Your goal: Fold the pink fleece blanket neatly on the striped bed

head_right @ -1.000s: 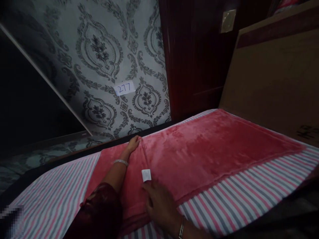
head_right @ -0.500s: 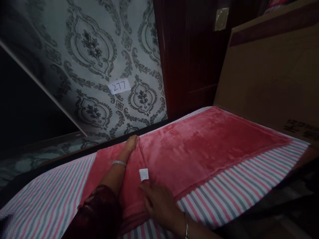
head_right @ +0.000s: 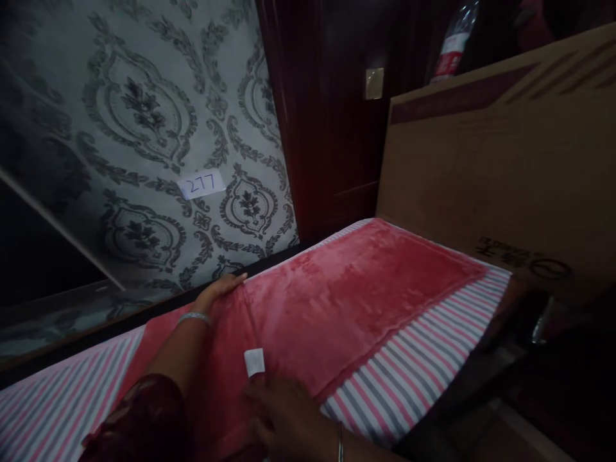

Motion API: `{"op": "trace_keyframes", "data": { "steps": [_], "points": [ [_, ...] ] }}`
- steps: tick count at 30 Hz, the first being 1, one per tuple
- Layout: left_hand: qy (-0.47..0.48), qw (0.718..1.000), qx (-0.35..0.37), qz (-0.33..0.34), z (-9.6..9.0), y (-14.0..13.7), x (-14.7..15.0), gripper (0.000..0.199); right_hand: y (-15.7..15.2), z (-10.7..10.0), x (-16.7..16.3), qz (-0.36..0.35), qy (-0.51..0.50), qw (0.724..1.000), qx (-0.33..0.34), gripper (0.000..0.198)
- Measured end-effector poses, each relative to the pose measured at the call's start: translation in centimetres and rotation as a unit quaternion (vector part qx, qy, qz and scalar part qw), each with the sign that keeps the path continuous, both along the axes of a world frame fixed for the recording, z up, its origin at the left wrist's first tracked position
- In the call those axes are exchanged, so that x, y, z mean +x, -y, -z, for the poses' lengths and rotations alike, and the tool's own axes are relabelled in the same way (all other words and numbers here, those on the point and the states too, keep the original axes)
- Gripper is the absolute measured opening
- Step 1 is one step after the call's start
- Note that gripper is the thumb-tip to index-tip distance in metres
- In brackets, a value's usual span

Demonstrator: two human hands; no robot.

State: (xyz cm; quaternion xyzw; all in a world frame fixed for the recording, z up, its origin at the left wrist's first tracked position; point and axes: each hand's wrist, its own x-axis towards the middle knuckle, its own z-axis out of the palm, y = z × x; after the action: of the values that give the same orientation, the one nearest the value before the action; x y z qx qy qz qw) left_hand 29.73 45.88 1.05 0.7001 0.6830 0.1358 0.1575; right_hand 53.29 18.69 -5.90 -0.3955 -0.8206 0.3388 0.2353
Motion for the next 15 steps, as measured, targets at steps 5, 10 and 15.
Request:
{"op": "trace_keyframes", "data": {
  "steps": [5,10,15],
  "points": [
    [-0.060,0.998,0.025,0.004,1.7,1.1,0.5,0.047,-1.1,1.5,0.0,-0.020,0.015,0.999,0.024,0.055],
    [-0.125,0.990,0.058,-0.037,2.8,1.5,0.3,0.034,-1.4,1.7,-0.4,-0.016,0.065,0.998,0.018,0.059],
    [-0.141,0.989,0.037,-0.019,2.9,1.7,0.4,0.037,-0.6,0.2,0.7,-0.028,0.026,0.999,0.004,0.053]
  ]
}}
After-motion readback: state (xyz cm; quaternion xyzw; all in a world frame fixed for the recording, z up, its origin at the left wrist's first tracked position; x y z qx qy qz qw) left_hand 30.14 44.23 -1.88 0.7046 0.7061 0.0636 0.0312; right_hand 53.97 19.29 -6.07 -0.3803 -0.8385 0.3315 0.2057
